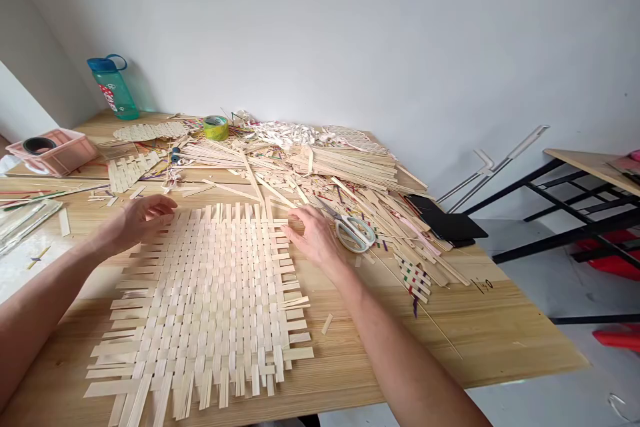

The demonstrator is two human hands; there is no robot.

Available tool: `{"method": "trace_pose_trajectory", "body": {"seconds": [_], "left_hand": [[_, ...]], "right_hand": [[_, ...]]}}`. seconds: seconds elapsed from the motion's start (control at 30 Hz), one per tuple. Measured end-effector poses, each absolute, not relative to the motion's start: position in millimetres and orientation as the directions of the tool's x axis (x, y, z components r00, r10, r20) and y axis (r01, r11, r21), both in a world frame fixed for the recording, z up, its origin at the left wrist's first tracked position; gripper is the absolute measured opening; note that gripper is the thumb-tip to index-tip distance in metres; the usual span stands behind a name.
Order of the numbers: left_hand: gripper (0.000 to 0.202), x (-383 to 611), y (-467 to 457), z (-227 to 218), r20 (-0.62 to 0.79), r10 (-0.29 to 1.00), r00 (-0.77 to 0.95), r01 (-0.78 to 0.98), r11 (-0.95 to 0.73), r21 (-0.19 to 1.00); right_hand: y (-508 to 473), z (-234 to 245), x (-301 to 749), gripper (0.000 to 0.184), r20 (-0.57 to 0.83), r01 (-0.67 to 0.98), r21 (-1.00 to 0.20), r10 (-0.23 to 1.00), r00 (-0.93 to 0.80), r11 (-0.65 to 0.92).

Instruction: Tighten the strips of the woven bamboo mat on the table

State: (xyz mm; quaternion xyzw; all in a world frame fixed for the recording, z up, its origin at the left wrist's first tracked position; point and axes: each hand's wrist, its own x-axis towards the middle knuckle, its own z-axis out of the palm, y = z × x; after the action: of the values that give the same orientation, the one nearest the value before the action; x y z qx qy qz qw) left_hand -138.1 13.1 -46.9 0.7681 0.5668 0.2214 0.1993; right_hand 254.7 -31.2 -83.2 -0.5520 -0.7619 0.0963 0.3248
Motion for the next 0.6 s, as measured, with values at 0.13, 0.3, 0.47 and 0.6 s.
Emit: {"method": "trace_pose_trajectory", "body": {"seconds": [0.13, 0.3, 0.47, 0.6], "left_hand": [[0.028, -119.7, 1.5, -47.4, 0.247, 0.923, 0.295, 0.83, -0.375, 0.412], [0.019, -90.0, -15.3, -62.9, 0.25, 0.874, 0.416, 0.829, -0.478, 0.29], [0.022, -78.3, -19.0, -74.5, 0.263, 0.877, 0.402, 0.876, -0.452, 0.17], [0.021, -75.5, -20.8, -75.9, 0.278, 0.88, 0.386, 0.898, -0.427, 0.103]], "right_hand": [[-39.6, -72.5, 236.1, 0.021, 0.471, 0.815, -0.423, 0.864, -0.176, 0.397], [-43.2, -61.4, 192.9, 0.02, 0.406, 0.762, -0.437, 0.861, -0.307, 0.478], [-32.5, -69.2, 168.1, 0.017, 0.34, 0.777, -0.319, 0.831, -0.441, 0.543], [-24.2, -84.4, 165.0, 0.01, 0.419, 0.795, -0.267, 0.809, -0.413, 0.545]]}}
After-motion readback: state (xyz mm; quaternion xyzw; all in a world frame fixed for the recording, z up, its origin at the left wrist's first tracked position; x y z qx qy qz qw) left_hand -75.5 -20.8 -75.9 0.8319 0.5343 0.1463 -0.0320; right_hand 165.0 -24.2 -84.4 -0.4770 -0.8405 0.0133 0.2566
